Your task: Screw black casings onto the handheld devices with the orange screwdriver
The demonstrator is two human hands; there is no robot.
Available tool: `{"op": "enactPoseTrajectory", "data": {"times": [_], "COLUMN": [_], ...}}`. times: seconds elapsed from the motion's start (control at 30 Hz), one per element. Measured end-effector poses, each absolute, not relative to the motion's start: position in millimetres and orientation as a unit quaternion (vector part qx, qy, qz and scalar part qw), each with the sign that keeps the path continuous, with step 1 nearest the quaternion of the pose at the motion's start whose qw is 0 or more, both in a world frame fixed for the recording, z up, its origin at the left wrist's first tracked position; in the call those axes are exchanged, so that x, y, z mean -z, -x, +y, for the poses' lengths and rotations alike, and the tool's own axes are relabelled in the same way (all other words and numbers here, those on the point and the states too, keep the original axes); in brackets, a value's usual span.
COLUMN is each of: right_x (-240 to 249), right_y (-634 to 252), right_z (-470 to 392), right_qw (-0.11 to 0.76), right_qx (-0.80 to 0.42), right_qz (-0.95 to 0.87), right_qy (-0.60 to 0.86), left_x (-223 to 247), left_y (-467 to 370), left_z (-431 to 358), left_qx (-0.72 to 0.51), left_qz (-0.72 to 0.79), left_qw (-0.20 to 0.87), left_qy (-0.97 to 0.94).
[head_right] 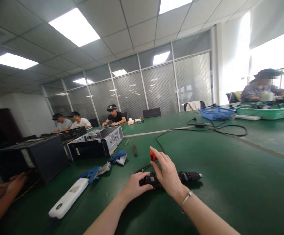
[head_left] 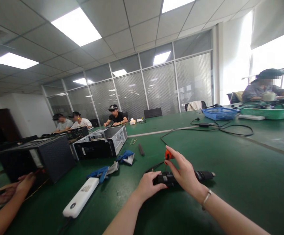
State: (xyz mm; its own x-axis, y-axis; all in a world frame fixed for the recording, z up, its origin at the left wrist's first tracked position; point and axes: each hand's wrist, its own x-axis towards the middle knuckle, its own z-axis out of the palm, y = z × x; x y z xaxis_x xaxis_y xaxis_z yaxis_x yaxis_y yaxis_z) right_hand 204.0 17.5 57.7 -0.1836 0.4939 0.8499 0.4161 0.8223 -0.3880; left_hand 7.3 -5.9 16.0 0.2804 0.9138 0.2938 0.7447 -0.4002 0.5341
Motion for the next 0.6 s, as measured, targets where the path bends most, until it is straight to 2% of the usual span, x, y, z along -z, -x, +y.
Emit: {"op": "enactPoseTrajectory", "data": {"times": [0.17,0.6], "right_x": [-55,-34], "right_y": [-198,-178], "right_z": [10,4], "right_qw": [0.618,0.559], "right_qx": [-0.056,-0.069], "right_qz": [-0.737,-0.791], "right_qy": [0.268,0.237], "left_x": [-18,-8], "left_y": [-2,-1], "left_z": [-6,-1], "left_qx": [-0.281,-0.295], "left_qz": [0.499,0.516], "left_qw": [0.159,0.143], "left_qy": [-0.805,-0.791]}}
